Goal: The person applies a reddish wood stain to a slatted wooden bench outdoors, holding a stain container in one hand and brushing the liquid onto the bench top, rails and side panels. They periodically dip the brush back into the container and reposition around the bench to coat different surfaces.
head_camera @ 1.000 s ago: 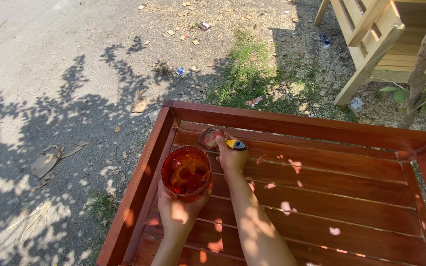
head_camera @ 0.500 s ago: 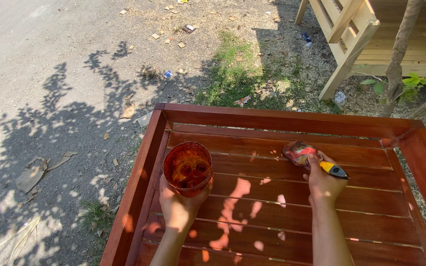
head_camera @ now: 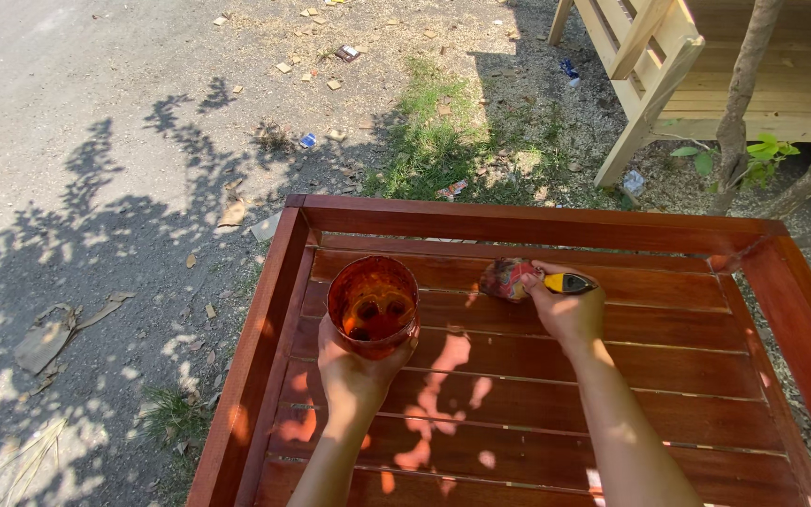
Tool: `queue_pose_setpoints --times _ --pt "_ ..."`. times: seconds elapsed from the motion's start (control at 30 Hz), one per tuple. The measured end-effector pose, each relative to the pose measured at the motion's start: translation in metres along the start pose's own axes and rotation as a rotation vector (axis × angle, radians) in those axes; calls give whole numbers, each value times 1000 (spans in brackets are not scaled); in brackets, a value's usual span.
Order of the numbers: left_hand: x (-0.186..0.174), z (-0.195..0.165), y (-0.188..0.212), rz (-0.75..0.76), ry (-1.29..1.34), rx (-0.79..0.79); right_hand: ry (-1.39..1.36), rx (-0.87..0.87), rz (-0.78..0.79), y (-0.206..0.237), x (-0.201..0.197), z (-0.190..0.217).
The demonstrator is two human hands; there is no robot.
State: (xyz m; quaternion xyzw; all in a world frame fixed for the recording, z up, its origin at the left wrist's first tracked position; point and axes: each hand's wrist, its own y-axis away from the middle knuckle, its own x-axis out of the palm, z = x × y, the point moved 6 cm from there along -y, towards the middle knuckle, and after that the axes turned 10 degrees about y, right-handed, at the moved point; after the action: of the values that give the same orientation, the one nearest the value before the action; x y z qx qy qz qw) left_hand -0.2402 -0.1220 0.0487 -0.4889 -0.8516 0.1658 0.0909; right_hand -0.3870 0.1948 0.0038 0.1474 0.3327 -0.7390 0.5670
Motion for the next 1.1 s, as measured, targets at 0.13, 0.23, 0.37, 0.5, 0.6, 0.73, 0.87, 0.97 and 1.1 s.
queue_pose_setpoints --times 0.13,0.23,0.37,0.5,0.6,0.73,0.87,0.97,1.1 --pt "7 -2 -4 -16 37 25 114 160 -117 2 -95 -63" --pt "6 -3 -7 -10 10 54 230 180 -202 2 -146 -92" --pt "2 -10 -7 23 -94 195 756 131 -277 -3 -180 -103" --pt "3 -12 -4 87 98 234 908 -55 -387 13 -176 -97" --pt "4 -11 -4 74 34 214 1049 -103 -279 21 -133 -88" --pt "7 -12 -5 69 -43 169 840 -304 -323 47 -65 -37" --pt "15 -13 -4 57 28 118 669 -378 -35 71 29 21" --pt "21 -12 -2 70 134 84 498 -596 -16 81 52 57" --pt "29 -7 2 37 72 52 627 -587 186 66 35 36"
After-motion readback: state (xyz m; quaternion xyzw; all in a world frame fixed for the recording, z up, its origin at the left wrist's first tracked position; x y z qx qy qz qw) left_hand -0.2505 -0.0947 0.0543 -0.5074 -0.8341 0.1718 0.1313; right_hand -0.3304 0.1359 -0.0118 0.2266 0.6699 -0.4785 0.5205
